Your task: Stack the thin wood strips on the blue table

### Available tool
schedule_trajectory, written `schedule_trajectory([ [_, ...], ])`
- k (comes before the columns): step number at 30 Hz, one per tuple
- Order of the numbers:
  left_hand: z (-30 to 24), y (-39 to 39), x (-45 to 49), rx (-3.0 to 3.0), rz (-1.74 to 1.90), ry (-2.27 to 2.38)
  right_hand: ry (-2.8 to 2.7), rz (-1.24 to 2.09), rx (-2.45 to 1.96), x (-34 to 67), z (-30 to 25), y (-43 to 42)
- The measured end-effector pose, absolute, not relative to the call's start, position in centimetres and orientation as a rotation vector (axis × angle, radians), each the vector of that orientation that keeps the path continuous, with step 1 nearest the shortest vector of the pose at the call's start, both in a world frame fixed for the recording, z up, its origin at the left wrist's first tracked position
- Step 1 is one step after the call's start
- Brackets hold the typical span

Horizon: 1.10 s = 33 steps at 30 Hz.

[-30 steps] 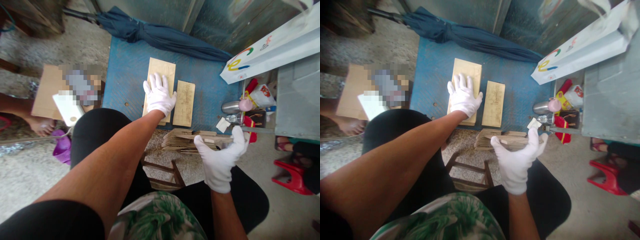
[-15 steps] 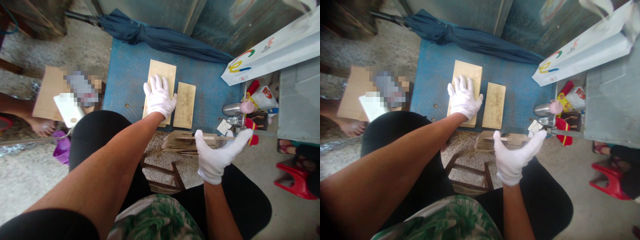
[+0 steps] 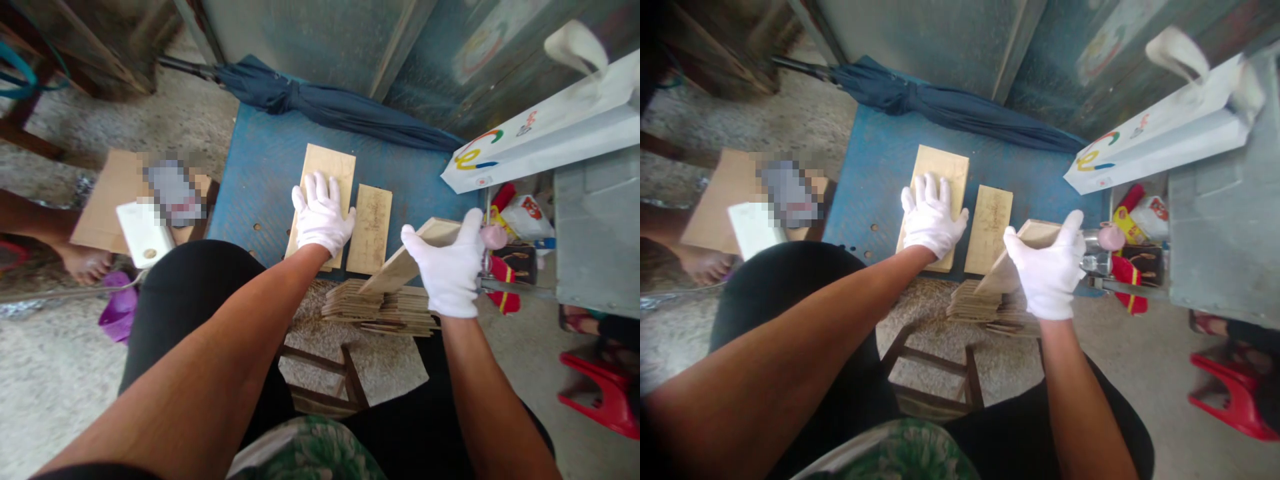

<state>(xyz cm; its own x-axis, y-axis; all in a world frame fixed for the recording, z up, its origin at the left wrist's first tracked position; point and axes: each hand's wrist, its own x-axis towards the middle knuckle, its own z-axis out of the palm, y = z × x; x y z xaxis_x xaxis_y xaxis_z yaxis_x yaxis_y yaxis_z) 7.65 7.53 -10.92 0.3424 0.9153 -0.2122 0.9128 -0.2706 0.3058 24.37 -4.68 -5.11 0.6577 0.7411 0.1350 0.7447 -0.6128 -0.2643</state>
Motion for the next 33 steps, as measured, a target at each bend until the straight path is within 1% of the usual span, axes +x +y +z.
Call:
schedule_trajectory([
  [3,-11.1,7.6,7.6,2.262,0.012,1.629,-1.202,0.102,-2.589,25.9,-5.6,0.0],
  [7,-11.3,7.6,7.5,2.266,-0.014,1.635,-1.124,0.344,-2.677,27.3,-7.4,5.8],
  [11,-11.2,7.6,7.4,2.291,-0.006,1.64,-1.077,0.508,-2.798,27.7,-9.6,9.3],
  [21,-11.2,7.6,7.3,2.27,-0.018,1.623,-1.216,0.673,-2.955,26.6,-14.9,11.5],
  [33,-11.3,7.5,7.3,2.263,0.032,1.618,-1.217,0.755,-2.987,25.8,-17.1,12.2],
])
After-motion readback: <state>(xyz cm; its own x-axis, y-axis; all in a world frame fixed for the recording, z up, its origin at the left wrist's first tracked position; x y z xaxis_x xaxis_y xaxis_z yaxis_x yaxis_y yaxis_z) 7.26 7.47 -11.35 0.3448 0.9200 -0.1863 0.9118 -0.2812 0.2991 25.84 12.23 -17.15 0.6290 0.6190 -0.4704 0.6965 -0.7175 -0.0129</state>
